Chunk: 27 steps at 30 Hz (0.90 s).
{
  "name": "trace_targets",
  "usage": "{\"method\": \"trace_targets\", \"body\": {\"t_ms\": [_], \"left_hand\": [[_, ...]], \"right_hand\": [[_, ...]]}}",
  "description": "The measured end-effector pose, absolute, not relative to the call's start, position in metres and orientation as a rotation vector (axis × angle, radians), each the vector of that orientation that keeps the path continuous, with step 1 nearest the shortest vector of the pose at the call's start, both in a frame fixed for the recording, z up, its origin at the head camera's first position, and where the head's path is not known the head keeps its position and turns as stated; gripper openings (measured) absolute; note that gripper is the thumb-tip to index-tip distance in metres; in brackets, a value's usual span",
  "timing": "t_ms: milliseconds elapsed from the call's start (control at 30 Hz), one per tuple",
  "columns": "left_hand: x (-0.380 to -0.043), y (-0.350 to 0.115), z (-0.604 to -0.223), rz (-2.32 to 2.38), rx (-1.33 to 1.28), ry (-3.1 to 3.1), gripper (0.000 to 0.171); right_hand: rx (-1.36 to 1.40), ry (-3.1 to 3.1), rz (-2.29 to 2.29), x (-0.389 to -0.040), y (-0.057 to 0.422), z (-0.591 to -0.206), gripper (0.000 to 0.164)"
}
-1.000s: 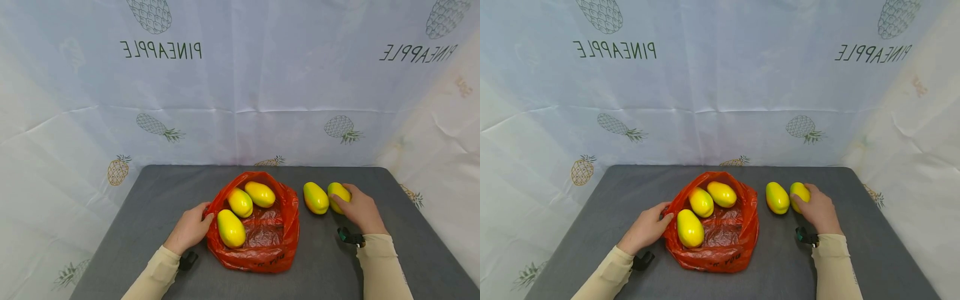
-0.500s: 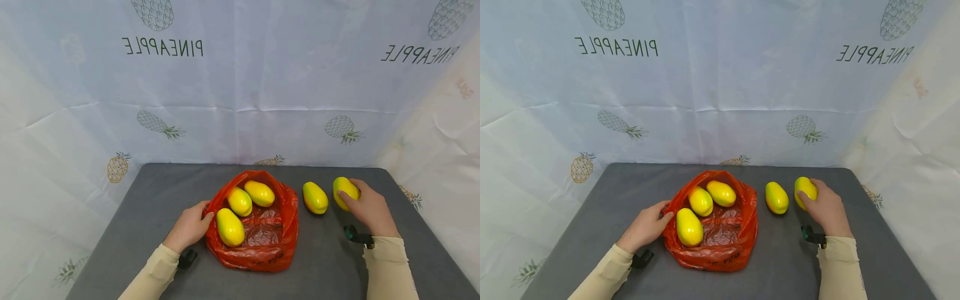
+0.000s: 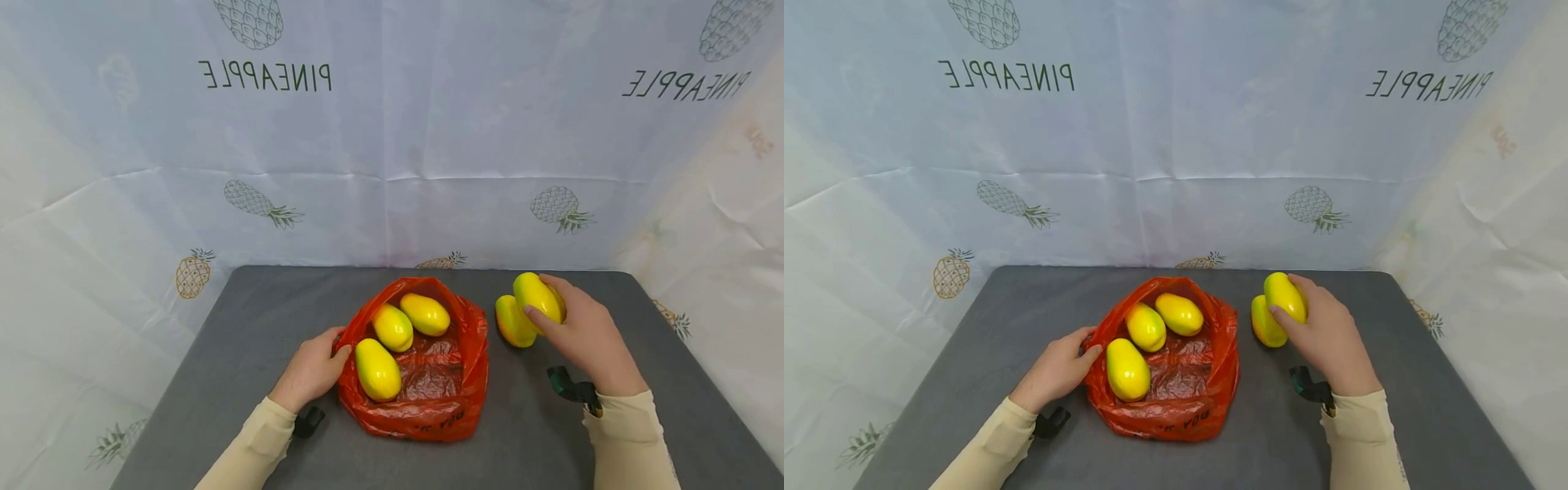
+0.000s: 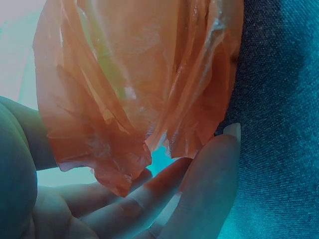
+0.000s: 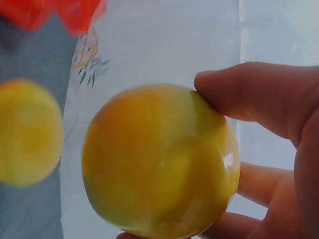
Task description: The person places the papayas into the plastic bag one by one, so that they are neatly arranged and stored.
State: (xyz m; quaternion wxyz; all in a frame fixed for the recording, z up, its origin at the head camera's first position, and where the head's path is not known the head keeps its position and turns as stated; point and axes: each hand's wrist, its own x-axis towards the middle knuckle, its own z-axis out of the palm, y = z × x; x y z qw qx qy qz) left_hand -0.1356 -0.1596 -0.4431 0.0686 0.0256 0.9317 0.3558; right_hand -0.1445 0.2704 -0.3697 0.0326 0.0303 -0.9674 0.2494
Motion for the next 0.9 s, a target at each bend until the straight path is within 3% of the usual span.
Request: {"method": "trace_targets", "body": {"t_ms": [900], "left_hand": [[-0.138, -0.16, -0.443, 1.094, 0.07, 2.833, 0.046]], "right_hand": [[0.582, -2.902, 0.79, -0.125, 0.184, -0.37, 0.063]]}}
